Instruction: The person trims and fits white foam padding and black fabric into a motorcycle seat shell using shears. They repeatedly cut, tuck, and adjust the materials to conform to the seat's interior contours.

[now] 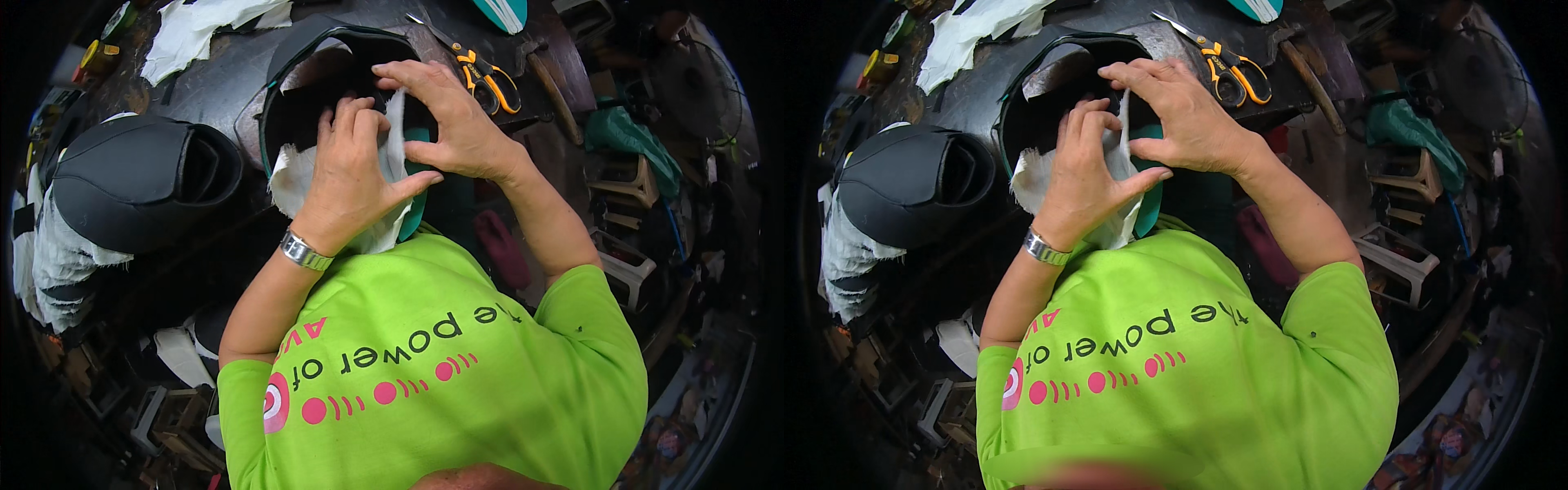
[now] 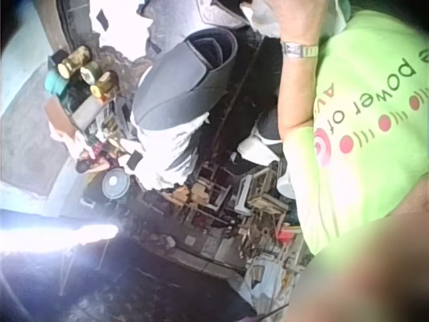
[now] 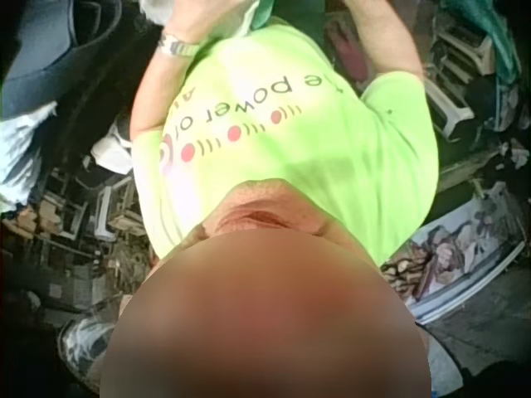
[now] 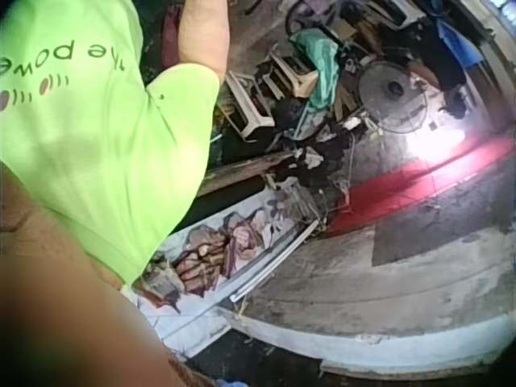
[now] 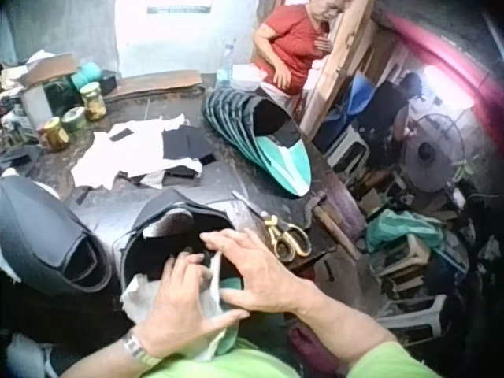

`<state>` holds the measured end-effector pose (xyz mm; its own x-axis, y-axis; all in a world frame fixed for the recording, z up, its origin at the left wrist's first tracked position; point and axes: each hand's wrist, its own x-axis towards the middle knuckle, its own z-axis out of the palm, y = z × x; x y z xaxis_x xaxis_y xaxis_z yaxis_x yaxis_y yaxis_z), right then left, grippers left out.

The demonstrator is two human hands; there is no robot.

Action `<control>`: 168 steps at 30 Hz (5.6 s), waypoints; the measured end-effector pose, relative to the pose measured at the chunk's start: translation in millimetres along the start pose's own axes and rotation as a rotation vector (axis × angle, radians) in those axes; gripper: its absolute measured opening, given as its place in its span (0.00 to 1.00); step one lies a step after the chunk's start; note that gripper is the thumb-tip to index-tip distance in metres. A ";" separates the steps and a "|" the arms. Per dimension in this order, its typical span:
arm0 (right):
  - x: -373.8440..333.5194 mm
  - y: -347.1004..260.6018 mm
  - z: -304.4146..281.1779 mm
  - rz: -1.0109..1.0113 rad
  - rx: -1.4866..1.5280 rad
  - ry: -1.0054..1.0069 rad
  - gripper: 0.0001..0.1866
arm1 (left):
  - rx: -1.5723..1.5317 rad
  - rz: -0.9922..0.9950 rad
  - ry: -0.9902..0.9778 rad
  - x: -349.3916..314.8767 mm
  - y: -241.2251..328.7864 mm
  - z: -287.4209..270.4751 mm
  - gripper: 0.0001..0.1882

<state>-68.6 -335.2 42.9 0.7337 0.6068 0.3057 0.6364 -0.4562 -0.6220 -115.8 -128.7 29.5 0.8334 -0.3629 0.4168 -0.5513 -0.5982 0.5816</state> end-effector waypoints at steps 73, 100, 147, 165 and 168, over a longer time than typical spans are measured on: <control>38.7 19.7 -22.5 0.193 0.083 -0.130 0.09 | 0.185 0.198 -0.366 -12.1 -20.9 -10.1 0.55; -26.8 15.8 -6.0 -0.156 -0.483 -0.087 0.21 | -0.042 -0.079 -0.123 -5.7 -21.5 -4.8 0.35; 21.0 -45.8 31.3 0.019 0.051 0.092 0.38 | 0.234 0.038 -0.130 -18.3 -31.5 -65.4 0.26; 9.1 -12.5 66.2 0.106 0.186 0.406 0.11 | 0.278 -0.066 0.126 -22.9 -24.9 -35.7 0.18; 3.0 -13.6 60.8 0.069 0.131 0.332 0.12 | 0.371 0.043 0.124 -24.5 -22.1 -32.8 0.15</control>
<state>-89.5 -287.6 8.5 0.8251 0.3234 0.4633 0.5622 -0.3882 -0.7302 -125.3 -83.1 29.4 0.7865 -0.3177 0.5295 -0.5154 -0.8101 0.2794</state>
